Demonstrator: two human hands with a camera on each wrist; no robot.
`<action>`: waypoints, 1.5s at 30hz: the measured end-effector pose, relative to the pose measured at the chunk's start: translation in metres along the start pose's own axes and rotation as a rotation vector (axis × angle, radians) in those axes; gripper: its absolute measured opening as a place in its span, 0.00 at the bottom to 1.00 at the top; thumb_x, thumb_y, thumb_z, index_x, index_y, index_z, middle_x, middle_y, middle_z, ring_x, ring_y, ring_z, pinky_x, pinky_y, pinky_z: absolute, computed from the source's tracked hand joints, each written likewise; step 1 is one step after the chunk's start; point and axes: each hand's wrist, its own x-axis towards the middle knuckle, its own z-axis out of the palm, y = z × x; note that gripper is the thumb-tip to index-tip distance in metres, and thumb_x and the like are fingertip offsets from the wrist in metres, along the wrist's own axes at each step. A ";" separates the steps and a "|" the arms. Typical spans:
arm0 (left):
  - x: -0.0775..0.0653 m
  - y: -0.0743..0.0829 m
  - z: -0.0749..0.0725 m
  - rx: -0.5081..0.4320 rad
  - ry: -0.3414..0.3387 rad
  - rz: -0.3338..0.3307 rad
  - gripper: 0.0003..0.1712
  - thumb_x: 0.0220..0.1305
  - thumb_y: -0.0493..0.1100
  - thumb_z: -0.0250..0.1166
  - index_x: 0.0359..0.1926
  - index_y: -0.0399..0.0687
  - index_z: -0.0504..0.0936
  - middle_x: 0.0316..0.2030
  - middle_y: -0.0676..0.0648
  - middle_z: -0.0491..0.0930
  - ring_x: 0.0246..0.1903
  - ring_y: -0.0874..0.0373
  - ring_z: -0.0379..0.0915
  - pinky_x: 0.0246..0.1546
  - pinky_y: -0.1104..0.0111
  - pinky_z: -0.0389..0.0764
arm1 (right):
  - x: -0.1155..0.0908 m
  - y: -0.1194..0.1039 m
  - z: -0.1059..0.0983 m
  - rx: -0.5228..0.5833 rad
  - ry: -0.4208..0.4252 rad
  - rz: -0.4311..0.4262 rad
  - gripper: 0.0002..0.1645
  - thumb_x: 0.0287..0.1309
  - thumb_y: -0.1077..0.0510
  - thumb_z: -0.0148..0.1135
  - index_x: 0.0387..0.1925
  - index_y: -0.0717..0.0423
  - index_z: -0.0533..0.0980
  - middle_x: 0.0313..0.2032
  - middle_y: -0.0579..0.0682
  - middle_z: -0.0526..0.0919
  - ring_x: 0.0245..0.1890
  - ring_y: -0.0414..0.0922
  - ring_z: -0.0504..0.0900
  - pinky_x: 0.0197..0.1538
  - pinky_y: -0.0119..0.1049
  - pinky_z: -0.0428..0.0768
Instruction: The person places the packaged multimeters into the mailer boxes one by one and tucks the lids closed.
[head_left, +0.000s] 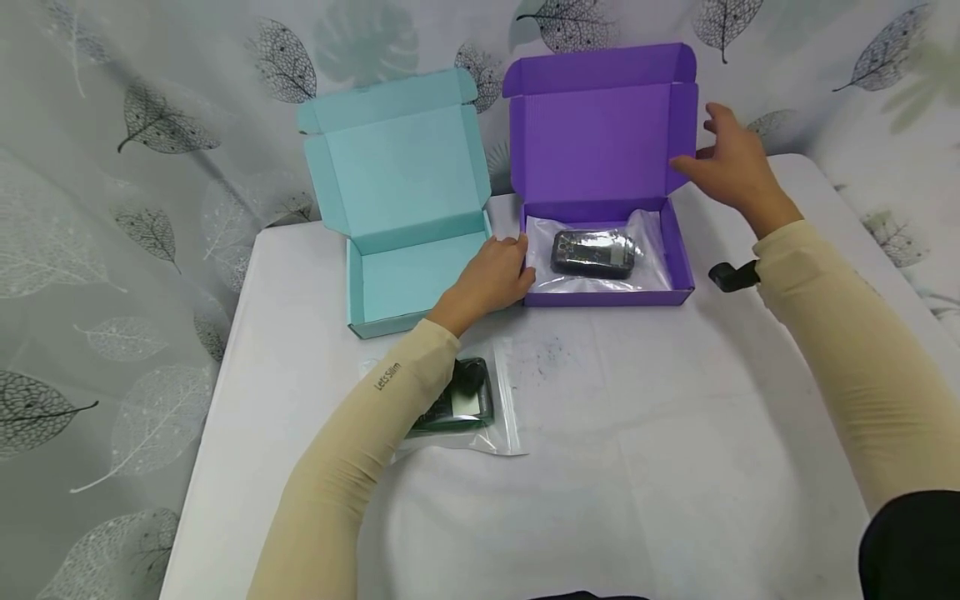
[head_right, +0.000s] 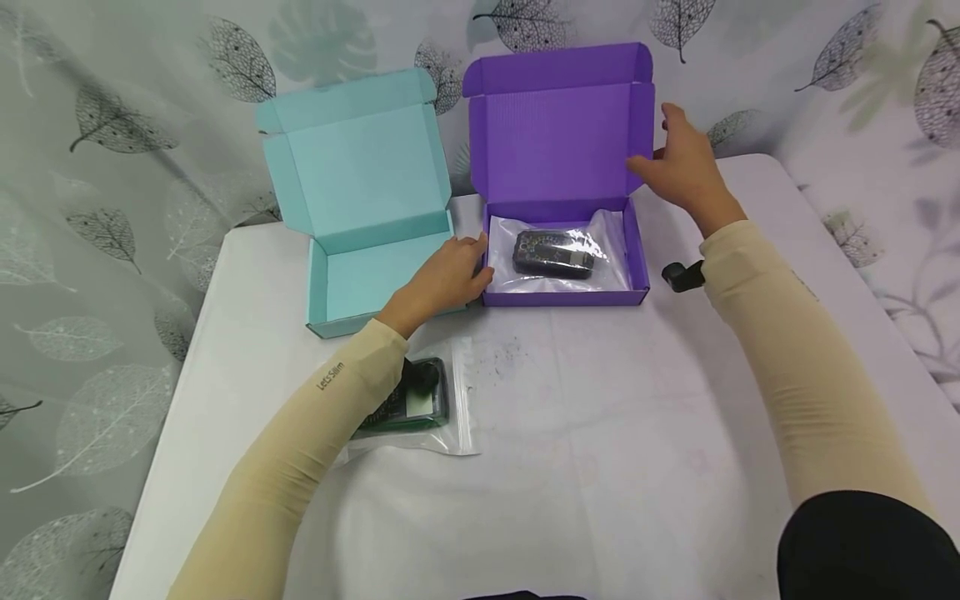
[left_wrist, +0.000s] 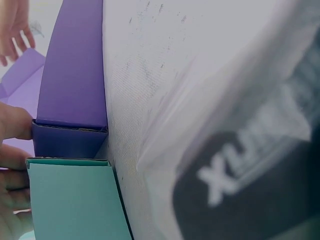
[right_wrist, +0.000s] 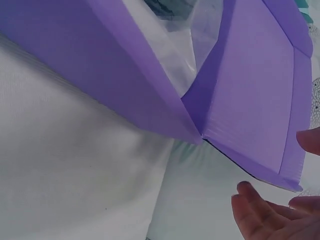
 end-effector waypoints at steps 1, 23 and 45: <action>0.000 0.000 0.000 0.001 -0.001 -0.001 0.32 0.65 0.45 0.52 0.63 0.27 0.63 0.45 0.37 0.77 0.46 0.45 0.72 0.57 0.58 0.61 | 0.000 0.001 0.000 0.005 -0.003 0.004 0.53 0.59 0.44 0.56 0.73 0.50 0.35 0.70 0.55 0.47 0.62 0.59 0.63 0.55 0.58 0.66; -0.001 0.003 0.000 0.001 -0.001 -0.001 0.32 0.65 0.46 0.52 0.63 0.27 0.62 0.49 0.36 0.76 0.50 0.44 0.70 0.59 0.58 0.59 | 0.002 0.008 0.005 -0.018 0.105 -0.050 0.40 0.61 0.49 0.53 0.70 0.56 0.52 0.60 0.57 0.70 0.55 0.57 0.73 0.53 0.53 0.70; 0.000 0.001 0.004 -0.004 -0.009 -0.016 0.32 0.66 0.46 0.52 0.64 0.27 0.61 0.50 0.36 0.75 0.51 0.45 0.70 0.61 0.58 0.56 | 0.005 0.005 0.004 -0.036 0.047 -0.066 0.39 0.62 0.54 0.49 0.71 0.56 0.49 0.62 0.59 0.67 0.56 0.58 0.71 0.53 0.54 0.70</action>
